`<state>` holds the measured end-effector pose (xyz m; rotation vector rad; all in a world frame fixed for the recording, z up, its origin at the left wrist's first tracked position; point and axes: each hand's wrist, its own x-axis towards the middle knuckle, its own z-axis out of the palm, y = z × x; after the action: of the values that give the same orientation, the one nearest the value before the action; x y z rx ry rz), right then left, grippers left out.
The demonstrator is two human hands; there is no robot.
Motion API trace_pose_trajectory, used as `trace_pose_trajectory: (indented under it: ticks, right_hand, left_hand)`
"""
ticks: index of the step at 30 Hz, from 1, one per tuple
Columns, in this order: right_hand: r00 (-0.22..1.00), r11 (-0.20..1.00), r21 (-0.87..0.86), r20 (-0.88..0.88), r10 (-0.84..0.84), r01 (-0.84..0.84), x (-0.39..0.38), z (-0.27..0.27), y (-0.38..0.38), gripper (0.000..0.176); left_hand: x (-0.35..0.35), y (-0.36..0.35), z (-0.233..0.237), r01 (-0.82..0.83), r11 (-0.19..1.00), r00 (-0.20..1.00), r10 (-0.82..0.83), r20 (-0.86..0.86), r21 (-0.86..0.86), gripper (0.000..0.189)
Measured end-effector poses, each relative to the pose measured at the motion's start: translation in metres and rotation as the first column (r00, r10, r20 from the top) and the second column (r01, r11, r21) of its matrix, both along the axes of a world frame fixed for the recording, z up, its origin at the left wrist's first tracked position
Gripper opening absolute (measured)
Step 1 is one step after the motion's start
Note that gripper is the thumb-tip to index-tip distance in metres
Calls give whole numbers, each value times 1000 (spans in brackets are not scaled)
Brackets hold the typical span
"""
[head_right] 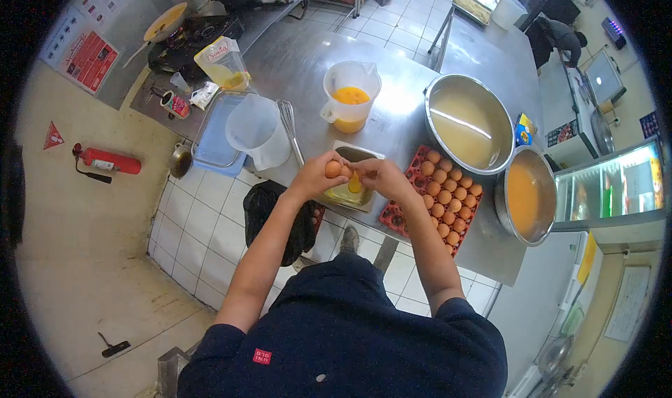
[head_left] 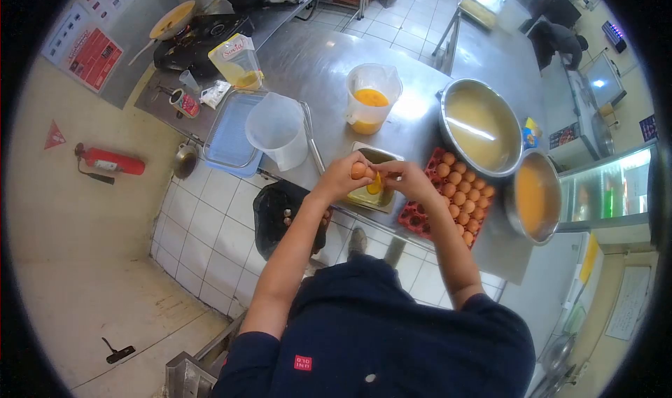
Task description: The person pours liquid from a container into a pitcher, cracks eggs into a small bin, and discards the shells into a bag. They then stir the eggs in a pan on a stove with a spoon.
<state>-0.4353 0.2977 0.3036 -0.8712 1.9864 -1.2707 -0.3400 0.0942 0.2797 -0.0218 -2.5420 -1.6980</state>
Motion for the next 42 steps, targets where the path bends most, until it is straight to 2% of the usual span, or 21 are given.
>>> trace_pose_trajectory:
  ticks: [1, 3, 5, 7, 8, 10, 12, 14, 19, 21, 23, 25, 26, 27, 29, 31, 32, 35, 37, 39, 42]
  right_hand:
    - [974, 992, 104, -206, 92, -72, 0, 5, -1, 35]
    - [953, 995, 90, -295, 76, -52, 0, -2, -3, 33]
    - [922, 997, 74, -383, 59, -33, 1, -4, -5, 32]
    - [986, 994, 31, -133, -98, 103, 6, -3, -5, 32]
    - [986, 994, 31, -136, -96, 101, 7, -6, -6, 32]
    - [955, 924, -254, 155, -252, 285, 11, -18, -11, 34]
    - [933, 895, -301, 248, -261, 330, 19, -20, -18, 34]
    - [902, 859, -338, 337, -270, 384, 26, -24, -23, 34]
    - [960, 928, -245, 68, -273, 282, 36, -27, -23, 47]
    - [941, 909, -245, 74, -329, 337, 39, -22, -18, 48]
    - [892, 889, -143, -62, -447, 436, 36, 1, -4, 45]
    - [652, 825, -140, -546, -526, 548, -7, -51, 31, 38]
    - [550, 807, -158, -656, -516, 569, -13, -44, 45, 34]
    - [419, 807, -4, -853, -311, 590, -32, -58, 68, 37]
    - [411, 716, 155, -890, -199, 680, -38, -77, 97, 41]
    - [501, 573, 379, -863, -65, 727, -26, -58, 91, 42]
    - [507, 587, 379, -859, -63, 715, -25, -62, 90, 42]
    - [412, 616, 320, -911, -8, 720, -32, -75, 101, 41]
    - [460, 605, 343, -887, -44, 719, -43, -83, 101, 43]
    - [432, 634, 307, -901, -47, 709, -38, -80, 100, 44]
    - [382, 663, 252, -923, -56, 705, -36, -76, 101, 46]
  left_hand:
    - [-1, -1, -1, -2, 1000, 1000, 2, 0, 1, 33]
    - [-4, -3, -3, 46, 992, 996, -55, -67, -122, 33]
    - [-3, -1, -6, -14, 998, 998, 9, -70, -69, 32]
    - [-2, 3, -11, -76, 997, 995, 75, -71, -15, 32]
    - [-1, 6, -15, -137, 980, 988, 146, -49, 142, 31]
    - [1, 10, -22, -195, 935, 978, 210, -18, 295, 29]
    - [4, 15, -20, -186, 683, 982, 147, 117, 706, 27]
    - [9, 20, -19, -237, 591, 971, 158, 177, 771, 26]
    - [18, 30, -21, -343, 340, 938, 161, 306, 875, 23]
    - [26, 25, -28, -322, 127, 939, 171, 299, 938, 20]
    - [44, 16, -26, -324, 64, 930, 202, 306, 944, 19]
    - [70, 4, -30, -333, -3, 911, 256, 323, 943, 18]
    - [86, -2, -38, -325, 1, 894, 327, 307, 946, 13]
    - [103, -9, -48, -319, 10, 871, 398, 289, 948, 9]
    - [140, -20, -83, -406, 5, 789, 507, 347, 914, 14]
    - [174, -27, -126, -669, -170, 495, 624, 605, 723, 21]
    - [189, -31, -147, -735, -189, 418, 629, 656, 651, 27]
    - [208, -36, -157, -710, -282, 340, 666, 664, 646, 39]
    - [218, -49, -177, -839, -220, 285, 602, 746, 497, 39]
    - [222, -50, -202, -870, -176, 226, 687, 691, 460, 34]
    - [216, -45, -183, -827, -129, 342, 657, 672, 547, 42]
